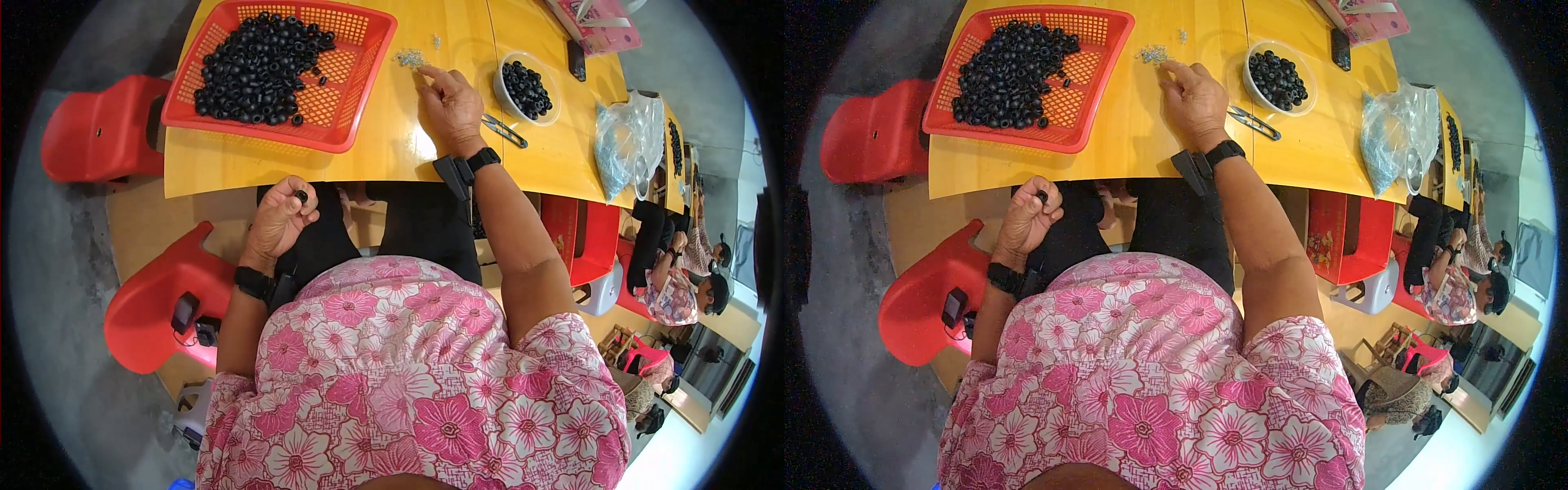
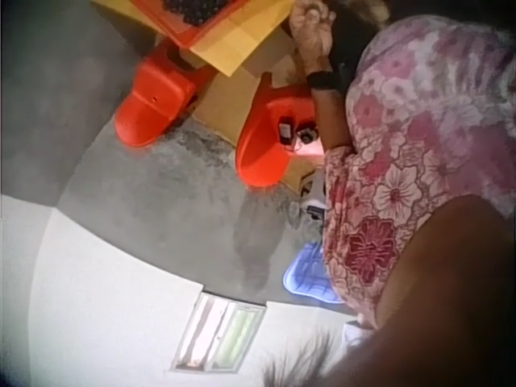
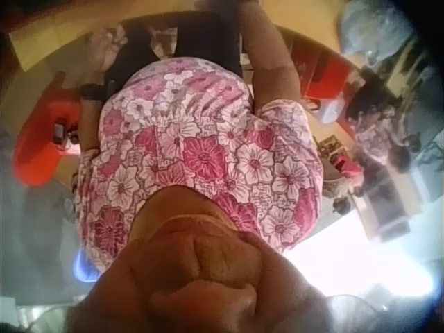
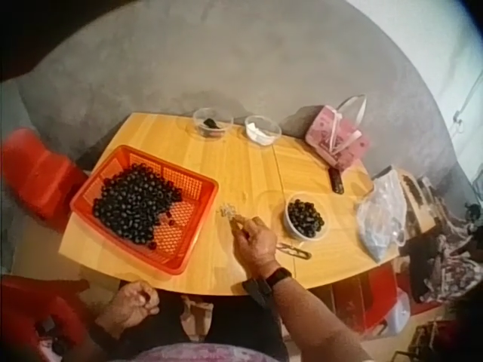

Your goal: The person sorts small black plastic components by hand at a workbench, inspecting them one by one.

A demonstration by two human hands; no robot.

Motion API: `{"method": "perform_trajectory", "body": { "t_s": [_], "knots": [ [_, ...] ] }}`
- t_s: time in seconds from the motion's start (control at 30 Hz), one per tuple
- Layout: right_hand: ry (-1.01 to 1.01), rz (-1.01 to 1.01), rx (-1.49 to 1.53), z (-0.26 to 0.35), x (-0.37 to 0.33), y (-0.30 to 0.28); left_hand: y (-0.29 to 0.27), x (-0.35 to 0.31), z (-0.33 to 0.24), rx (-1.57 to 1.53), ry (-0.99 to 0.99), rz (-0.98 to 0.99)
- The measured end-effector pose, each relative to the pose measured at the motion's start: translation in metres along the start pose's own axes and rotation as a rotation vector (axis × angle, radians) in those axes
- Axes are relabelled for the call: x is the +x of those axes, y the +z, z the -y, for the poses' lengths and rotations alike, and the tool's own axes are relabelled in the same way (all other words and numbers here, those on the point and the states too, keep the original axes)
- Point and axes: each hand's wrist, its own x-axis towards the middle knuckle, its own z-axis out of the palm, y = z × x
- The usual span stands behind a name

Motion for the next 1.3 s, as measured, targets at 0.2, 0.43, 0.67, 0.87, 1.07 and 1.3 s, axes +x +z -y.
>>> {"method": "perform_trajectory", "body": {
  "t_s": [0.2, 0.43, 0.67, 0.87, 1.07, 1.3],
  "knots": [
    [0.068, 0.002, 0.325, -0.023, -0.005, 0.011, 0.002, -0.001, -0.001, -0.002, -0.001, -0.021],
    [0.076, -0.042, 0.465, -0.033, -0.001, 0.01, 0.001, -0.001, 0.0, -0.037, 0.004, -0.027],
    [0.017, -0.122, 0.146, -0.01, -0.004, 0.003, 0.0, -0.002, 0.001, -0.046, 0.014, -0.042],
    [0.058, -0.056, 0.098, -0.012, -0.002, 0.004, -0.003, -0.003, 0.001, -0.063, 0.019, -0.024],
    [-0.028, -0.066, 0.075, -0.021, 0.0, 0.008, -0.003, -0.002, 0.001, -0.058, 0.018, -0.026],
    [0.048, -0.073, 0.174, -0.032, -0.001, 0.014, -0.005, 0.002, 0.003, -0.067, 0.016, -0.017]
  ]
}}
